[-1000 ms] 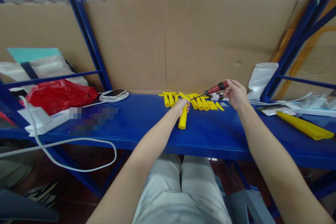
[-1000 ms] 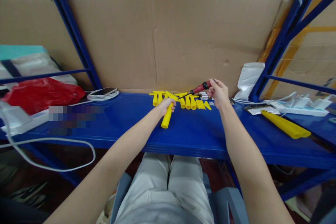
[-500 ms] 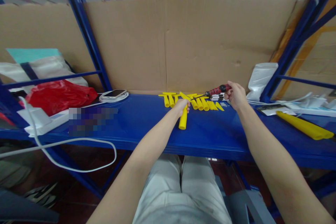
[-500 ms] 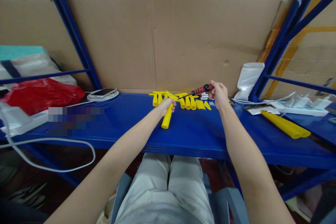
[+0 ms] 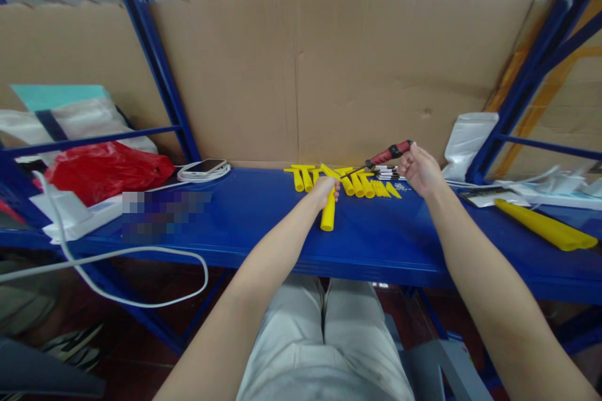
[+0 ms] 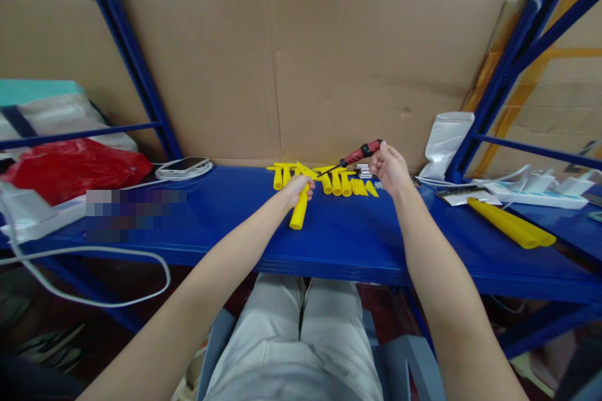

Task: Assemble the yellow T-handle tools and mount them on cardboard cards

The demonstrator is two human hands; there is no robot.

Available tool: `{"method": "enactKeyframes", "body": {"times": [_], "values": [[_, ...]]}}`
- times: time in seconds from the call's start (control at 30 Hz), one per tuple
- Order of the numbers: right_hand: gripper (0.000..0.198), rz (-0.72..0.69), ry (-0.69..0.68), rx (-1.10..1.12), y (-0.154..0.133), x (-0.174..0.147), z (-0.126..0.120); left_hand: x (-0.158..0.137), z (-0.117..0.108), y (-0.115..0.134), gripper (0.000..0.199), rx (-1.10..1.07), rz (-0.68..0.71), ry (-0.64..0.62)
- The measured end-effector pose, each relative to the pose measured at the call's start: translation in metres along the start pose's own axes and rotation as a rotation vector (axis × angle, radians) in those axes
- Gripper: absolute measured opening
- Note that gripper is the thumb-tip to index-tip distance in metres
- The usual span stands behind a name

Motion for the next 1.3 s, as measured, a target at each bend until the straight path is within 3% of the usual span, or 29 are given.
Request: {"method": "enactKeyframes", "body": {"times": [0.33, 0.73, 1.13, 1.3], "values": [[0.035, -0.043, 0.123, 0.005, 0.003, 0.008, -0.011, 0.0, 0.001, 0.001, 0.023, -0.006, 0.002, 0.003], [0.026, -0.006, 0.04, 0.042, -0.004, -0.003, 0.0, -0.001, 0.0, 0.001, 0.025, -0.004, 0.009, 0.007], [0.047, -0.071, 0.14, 0.083, 0.002, 0.013, -0.018, -0.002, 0.003, 0.001, 0.026, -0.028, 0.011, -0.012], [0.052, -0.061, 0.11, 0.029, 0.004, 0.013, -0.018, -0.002, 0.003, 0.001, 0.025, -0.042, 0.008, -0.005]]}}
Point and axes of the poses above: each hand's wrist, its own x-axis towards the middle knuckle, its own z-axis out of the palm, y = z × x, the point moved 6 cm from there along x, towards the middle knuckle, and after that the axes turned 12 degrees about z, right-handed, at the moved point
